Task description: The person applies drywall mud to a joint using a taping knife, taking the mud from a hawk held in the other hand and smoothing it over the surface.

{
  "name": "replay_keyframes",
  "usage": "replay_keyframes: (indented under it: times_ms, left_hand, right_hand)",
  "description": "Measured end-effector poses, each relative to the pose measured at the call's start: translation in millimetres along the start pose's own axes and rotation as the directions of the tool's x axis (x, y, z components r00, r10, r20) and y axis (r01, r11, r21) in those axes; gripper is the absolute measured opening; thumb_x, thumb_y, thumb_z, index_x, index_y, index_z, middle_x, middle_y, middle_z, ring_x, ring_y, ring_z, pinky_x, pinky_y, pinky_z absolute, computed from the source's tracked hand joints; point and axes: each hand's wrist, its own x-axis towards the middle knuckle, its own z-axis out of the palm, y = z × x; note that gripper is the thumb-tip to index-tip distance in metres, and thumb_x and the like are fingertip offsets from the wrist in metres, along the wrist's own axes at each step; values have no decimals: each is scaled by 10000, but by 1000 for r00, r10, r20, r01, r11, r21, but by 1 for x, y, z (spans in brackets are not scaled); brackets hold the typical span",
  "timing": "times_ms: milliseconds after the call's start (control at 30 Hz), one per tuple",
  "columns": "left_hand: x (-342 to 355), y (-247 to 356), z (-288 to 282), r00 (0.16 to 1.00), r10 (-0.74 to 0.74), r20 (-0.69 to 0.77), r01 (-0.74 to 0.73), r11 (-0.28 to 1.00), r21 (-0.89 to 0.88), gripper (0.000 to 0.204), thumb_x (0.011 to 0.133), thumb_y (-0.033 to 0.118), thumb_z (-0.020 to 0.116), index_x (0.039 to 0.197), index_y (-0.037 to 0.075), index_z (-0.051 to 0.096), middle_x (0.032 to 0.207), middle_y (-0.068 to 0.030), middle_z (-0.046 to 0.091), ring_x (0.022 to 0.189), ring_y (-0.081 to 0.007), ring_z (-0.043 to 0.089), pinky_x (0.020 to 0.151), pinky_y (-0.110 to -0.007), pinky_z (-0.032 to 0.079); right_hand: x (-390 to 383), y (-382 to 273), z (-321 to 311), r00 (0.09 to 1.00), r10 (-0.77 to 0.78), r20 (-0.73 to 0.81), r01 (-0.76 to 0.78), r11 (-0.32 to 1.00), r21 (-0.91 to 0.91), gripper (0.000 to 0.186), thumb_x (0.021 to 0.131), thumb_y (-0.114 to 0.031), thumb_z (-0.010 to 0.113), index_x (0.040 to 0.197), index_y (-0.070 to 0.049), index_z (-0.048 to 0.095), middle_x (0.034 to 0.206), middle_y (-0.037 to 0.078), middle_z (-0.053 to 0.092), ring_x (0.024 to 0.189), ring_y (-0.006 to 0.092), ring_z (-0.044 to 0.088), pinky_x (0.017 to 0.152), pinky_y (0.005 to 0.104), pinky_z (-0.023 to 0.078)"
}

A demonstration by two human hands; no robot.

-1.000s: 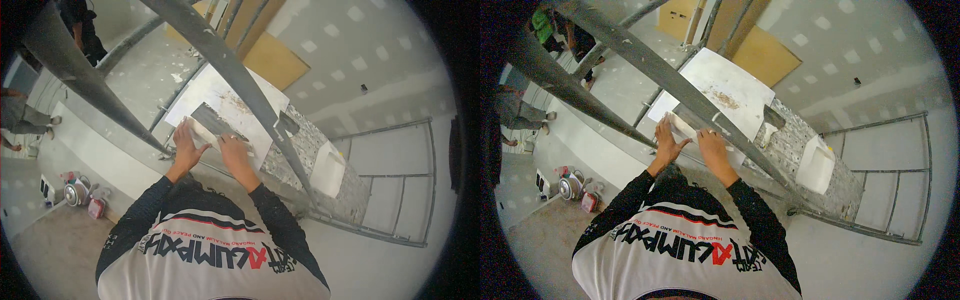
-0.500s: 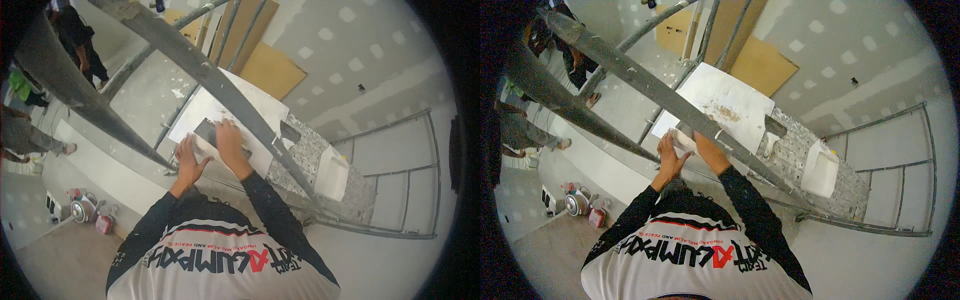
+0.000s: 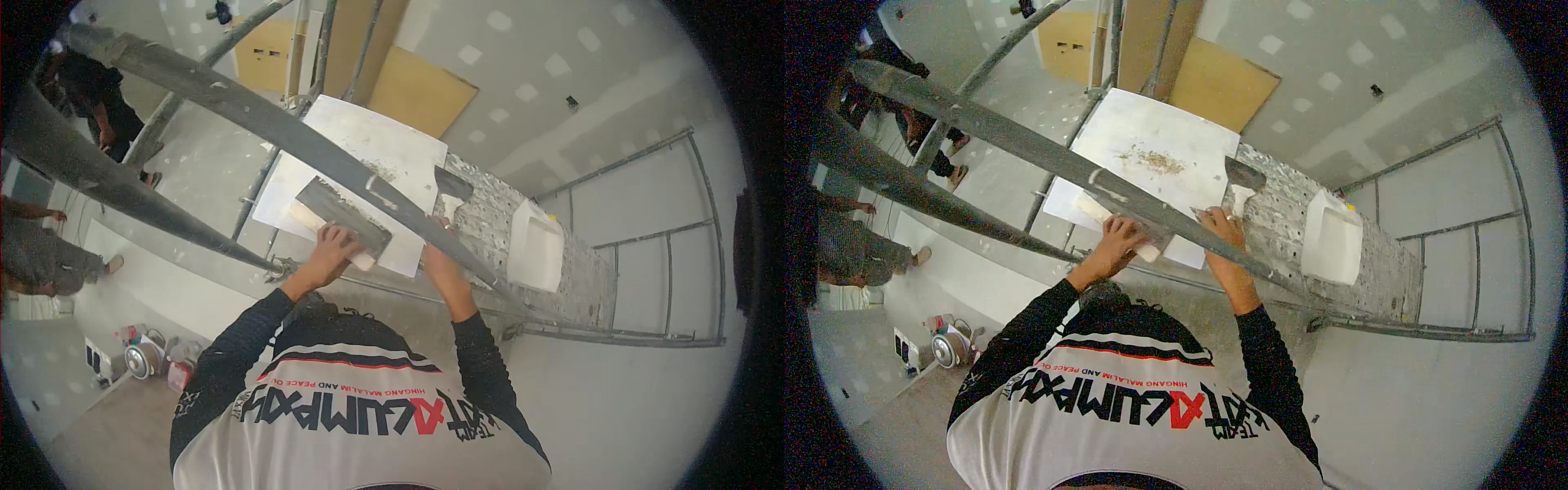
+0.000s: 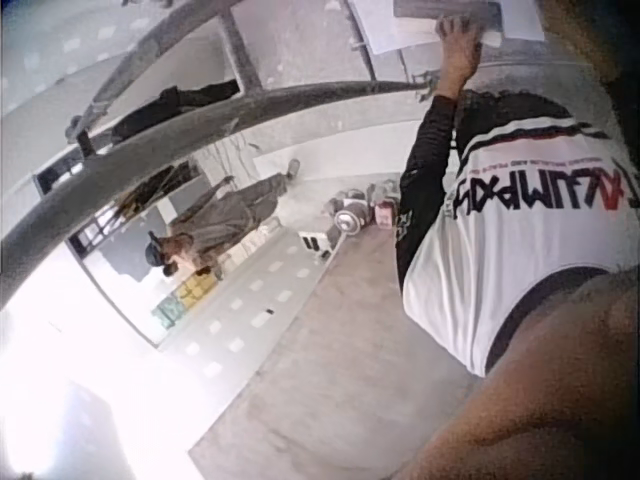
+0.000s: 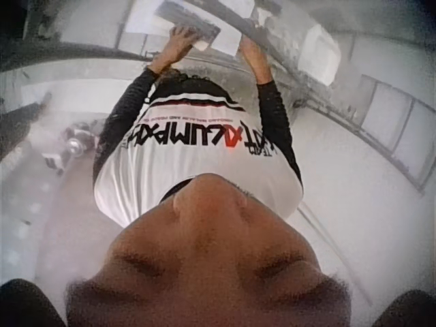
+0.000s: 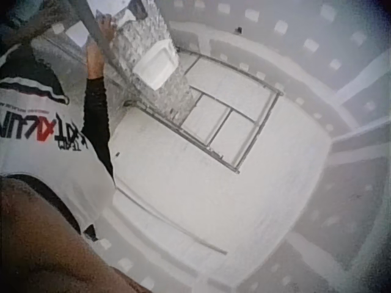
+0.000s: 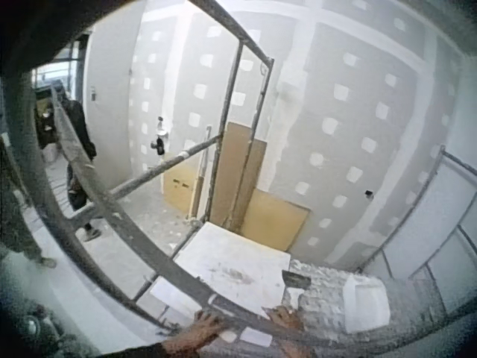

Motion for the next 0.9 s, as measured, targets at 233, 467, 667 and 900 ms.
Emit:
replay_keyframes:
  times_ms: [233,467,667,900]
  left_hand:
    - [-42,-10,-47,991,-36,-127,51,992,116,446,751,-5,644,1176,121,685,1334,-183,537,1347,-417,434,1227,-582,241]
    - [-56,-11,-34,702,-412,-581,333,911,-243,398,822,-74,582,1176,93,654,1310,-183,526,1301,-388,459,1091,-477,408]
    - [-56,-10,11,396,-871,-290,381,444,-811,693,941,256,765,1351,-49,297,1163,-233,612,1054,-306,633,932,-417,509]
    - [-18,-2,7,333,-919,-214,415,346,-842,564,955,282,750,1258,-86,448,1146,-258,661,1030,-291,671,893,-387,531]
  right_hand:
    - [-31,11,14,997,65,43,-68,995,74,305,879,-65,595,1176,-44,663,1121,135,629,1075,340,608,913,448,507]
    - [-17,-22,49,964,-187,191,150,970,192,311,935,-74,550,1236,-47,623,1138,150,617,1017,367,639,878,464,525]
    - [1,-55,63,883,-394,256,380,919,104,303,911,-107,576,1200,-30,626,1160,100,619,1099,283,590,939,430,491]
    - [3,-69,70,862,-420,283,422,905,57,365,872,-93,592,1229,-26,633,1185,96,625,1119,265,583,948,428,481]
